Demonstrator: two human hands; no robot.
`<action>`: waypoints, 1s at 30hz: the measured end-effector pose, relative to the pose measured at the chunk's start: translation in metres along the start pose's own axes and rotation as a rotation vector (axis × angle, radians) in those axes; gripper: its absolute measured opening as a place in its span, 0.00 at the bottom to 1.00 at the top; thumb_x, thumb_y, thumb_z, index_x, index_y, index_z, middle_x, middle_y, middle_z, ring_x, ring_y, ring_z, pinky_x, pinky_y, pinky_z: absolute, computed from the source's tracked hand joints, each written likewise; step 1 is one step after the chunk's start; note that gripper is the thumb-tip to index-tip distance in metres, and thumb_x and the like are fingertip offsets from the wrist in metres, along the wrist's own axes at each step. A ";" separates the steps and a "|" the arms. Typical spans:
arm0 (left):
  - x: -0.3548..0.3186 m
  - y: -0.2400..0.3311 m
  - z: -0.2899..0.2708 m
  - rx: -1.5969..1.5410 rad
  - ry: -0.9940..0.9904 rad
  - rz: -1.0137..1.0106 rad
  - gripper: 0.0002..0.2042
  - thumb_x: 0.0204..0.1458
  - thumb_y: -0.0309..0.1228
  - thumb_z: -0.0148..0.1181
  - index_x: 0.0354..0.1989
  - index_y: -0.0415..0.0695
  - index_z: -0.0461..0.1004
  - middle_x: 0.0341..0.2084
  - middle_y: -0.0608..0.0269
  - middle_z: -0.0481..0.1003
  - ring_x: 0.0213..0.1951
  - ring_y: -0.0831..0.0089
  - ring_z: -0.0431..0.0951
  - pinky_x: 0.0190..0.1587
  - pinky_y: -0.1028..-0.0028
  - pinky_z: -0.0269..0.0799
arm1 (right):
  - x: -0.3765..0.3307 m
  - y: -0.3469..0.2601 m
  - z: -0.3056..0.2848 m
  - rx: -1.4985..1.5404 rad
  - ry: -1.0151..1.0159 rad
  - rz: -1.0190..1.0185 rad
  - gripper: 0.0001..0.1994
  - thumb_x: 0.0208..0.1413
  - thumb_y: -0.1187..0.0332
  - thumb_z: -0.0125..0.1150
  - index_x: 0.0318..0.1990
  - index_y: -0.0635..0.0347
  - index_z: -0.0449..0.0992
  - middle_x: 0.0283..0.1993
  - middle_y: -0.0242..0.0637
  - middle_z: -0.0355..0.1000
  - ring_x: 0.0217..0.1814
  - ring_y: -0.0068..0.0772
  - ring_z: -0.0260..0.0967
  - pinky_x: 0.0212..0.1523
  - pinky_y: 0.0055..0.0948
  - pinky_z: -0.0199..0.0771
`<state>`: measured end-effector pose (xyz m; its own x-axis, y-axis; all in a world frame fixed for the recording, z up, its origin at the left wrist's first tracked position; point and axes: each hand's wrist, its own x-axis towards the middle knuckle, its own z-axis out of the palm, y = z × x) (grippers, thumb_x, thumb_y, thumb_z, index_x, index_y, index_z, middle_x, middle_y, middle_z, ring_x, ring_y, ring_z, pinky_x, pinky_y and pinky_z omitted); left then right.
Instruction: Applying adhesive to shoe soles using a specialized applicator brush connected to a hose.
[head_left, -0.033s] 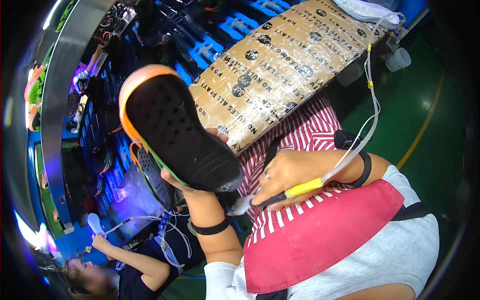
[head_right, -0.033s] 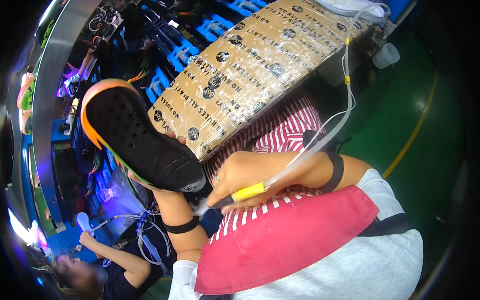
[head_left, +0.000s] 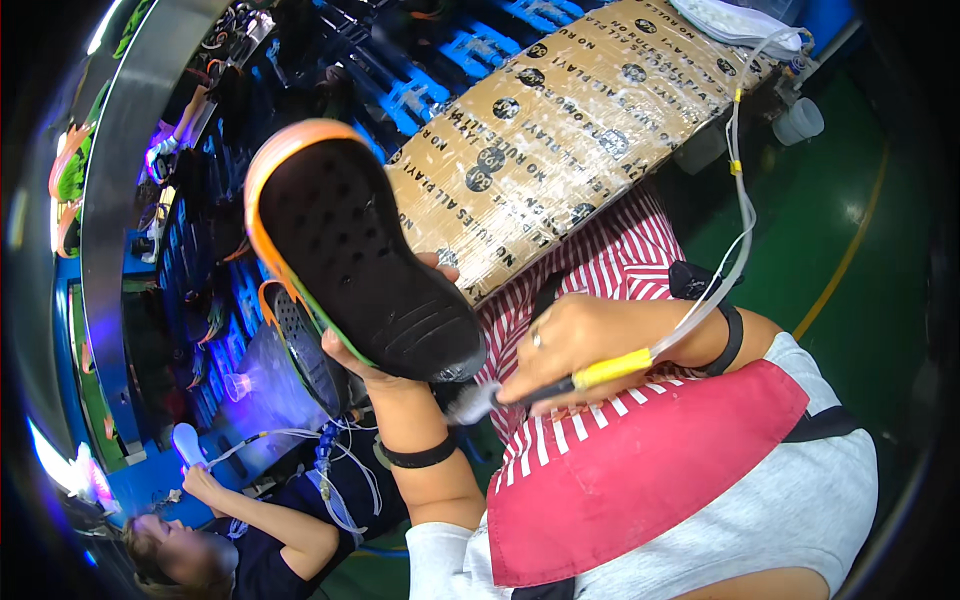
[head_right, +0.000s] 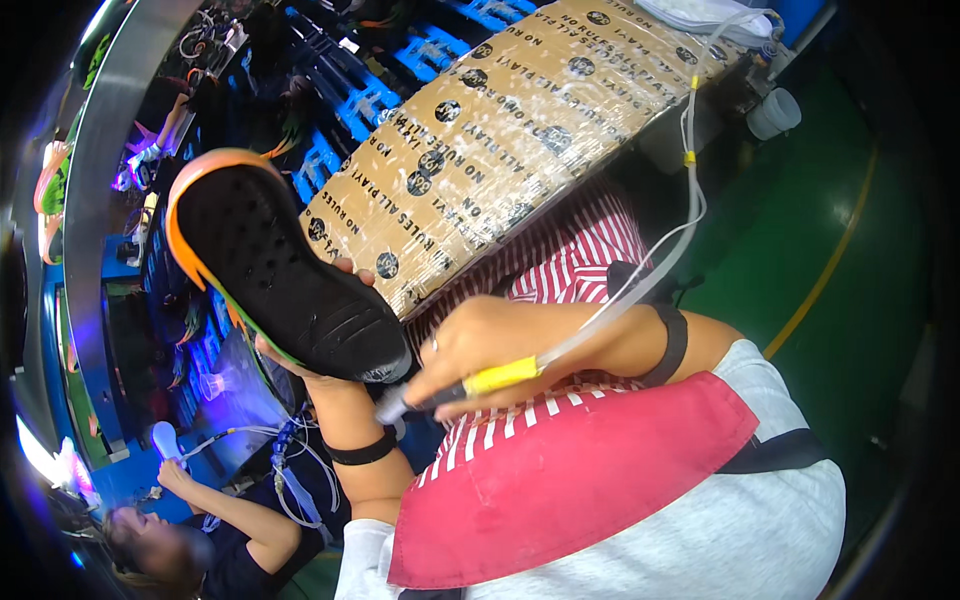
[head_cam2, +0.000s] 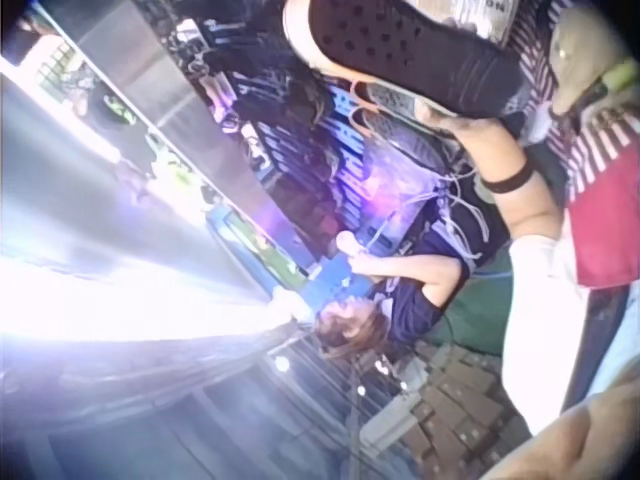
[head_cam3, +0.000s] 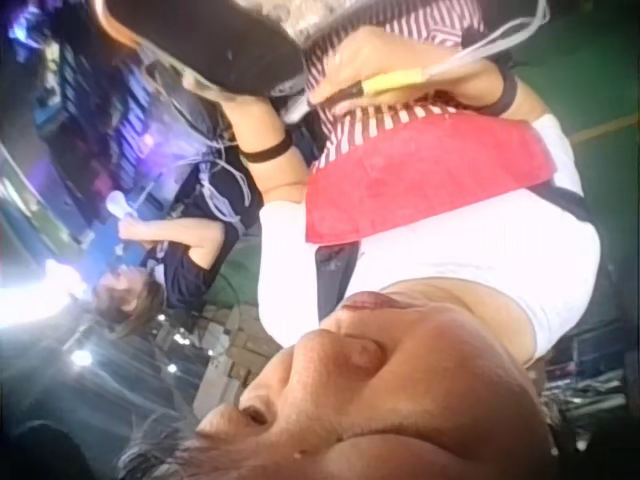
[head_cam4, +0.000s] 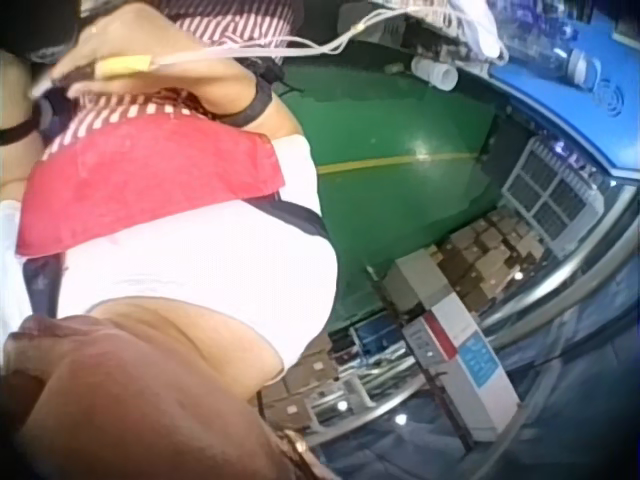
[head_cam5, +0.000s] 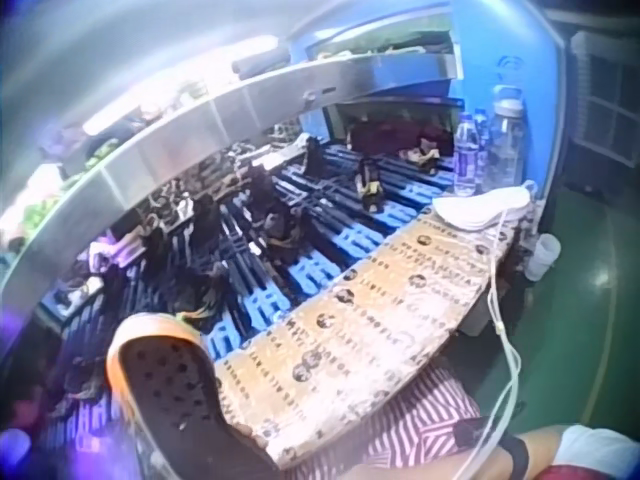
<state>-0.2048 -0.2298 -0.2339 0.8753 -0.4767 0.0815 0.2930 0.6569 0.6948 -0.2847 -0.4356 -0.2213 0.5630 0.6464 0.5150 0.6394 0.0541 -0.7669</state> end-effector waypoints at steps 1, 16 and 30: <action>0.000 0.001 0.001 -0.005 -0.005 -0.050 0.48 0.36 0.62 0.53 0.55 0.30 0.52 0.41 0.32 0.66 0.40 0.42 0.71 0.37 0.56 0.74 | 0.001 0.001 -0.001 -0.075 0.092 0.015 0.14 0.45 0.66 0.62 0.41 0.56 0.73 0.23 0.35 0.68 0.23 0.34 0.67 0.22 0.28 0.67; 0.005 0.014 -0.012 0.019 0.073 -0.441 0.32 0.39 0.38 0.52 0.51 0.25 0.59 0.44 0.43 0.69 0.42 0.60 0.73 0.49 0.70 0.67 | 0.000 0.003 0.005 -0.197 -0.036 0.093 0.13 0.40 0.71 0.57 0.37 0.57 0.74 0.19 0.40 0.66 0.24 0.40 0.68 0.23 0.34 0.67; 0.018 0.012 0.022 0.401 0.100 -0.833 0.17 0.47 0.34 0.53 0.42 0.34 0.72 0.35 0.57 0.75 0.35 0.74 0.74 0.42 0.77 0.68 | 0.002 -0.014 -0.006 -0.203 -0.175 0.088 0.16 0.36 0.75 0.55 0.38 0.59 0.74 0.19 0.38 0.65 0.25 0.38 0.68 0.25 0.31 0.67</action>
<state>-0.1943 -0.2432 -0.2090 0.4772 -0.6387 -0.6036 0.7033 -0.1343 0.6981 -0.2895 -0.4392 -0.2068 0.5335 0.7643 0.3621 0.6938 -0.1506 -0.7043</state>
